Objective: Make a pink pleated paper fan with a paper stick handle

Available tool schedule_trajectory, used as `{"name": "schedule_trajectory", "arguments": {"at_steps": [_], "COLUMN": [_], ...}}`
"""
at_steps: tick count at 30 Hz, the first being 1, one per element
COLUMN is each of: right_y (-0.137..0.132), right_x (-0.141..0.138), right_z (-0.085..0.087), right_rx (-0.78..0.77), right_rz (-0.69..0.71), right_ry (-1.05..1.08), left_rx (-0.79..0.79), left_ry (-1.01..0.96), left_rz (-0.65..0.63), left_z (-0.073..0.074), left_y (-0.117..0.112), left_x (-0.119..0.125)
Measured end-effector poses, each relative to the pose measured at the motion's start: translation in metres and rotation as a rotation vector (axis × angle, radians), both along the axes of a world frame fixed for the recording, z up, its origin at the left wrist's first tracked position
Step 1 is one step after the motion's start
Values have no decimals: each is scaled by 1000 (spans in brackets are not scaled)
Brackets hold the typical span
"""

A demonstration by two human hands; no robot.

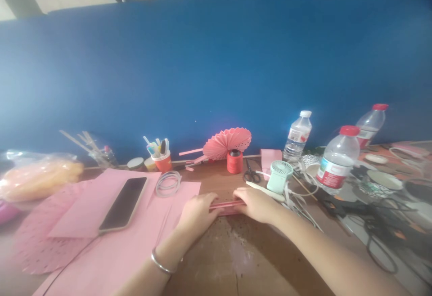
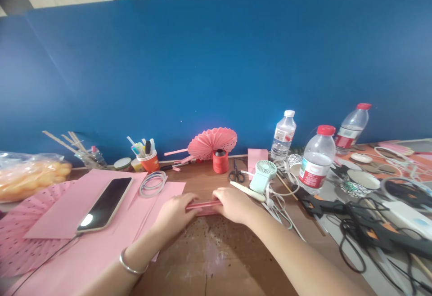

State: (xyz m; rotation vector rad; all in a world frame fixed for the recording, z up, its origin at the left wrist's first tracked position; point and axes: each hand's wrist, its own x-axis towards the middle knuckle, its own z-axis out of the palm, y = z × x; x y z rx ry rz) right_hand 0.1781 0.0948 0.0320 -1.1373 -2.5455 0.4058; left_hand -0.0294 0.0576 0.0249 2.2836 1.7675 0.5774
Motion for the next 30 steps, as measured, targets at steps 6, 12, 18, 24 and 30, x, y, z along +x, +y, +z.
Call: {"name": "schedule_trajectory", "arguments": {"at_steps": [6,12,18,24,30], "right_y": [12,19,17,-1,-11], "right_x": [9,7,4,-6,-16], "right_z": [-2,-5,-8,-1,-5], "right_rx": [-123,-243,-179,180,161], "right_rz": [-159,-171,-233,-52,-62], "right_ry": [78,275,313,337,330], "left_rx": [-80,-172,-229,-165,-62], "left_ry": [-665,-968,-1074,-1064,-1031], "left_rz": [156,73,24,115,145], "left_z": [-7,-13,-21,-21,-21], "left_y": [15,22,25,25,19], "left_x": [-9,-11,-11,-11,0]}}
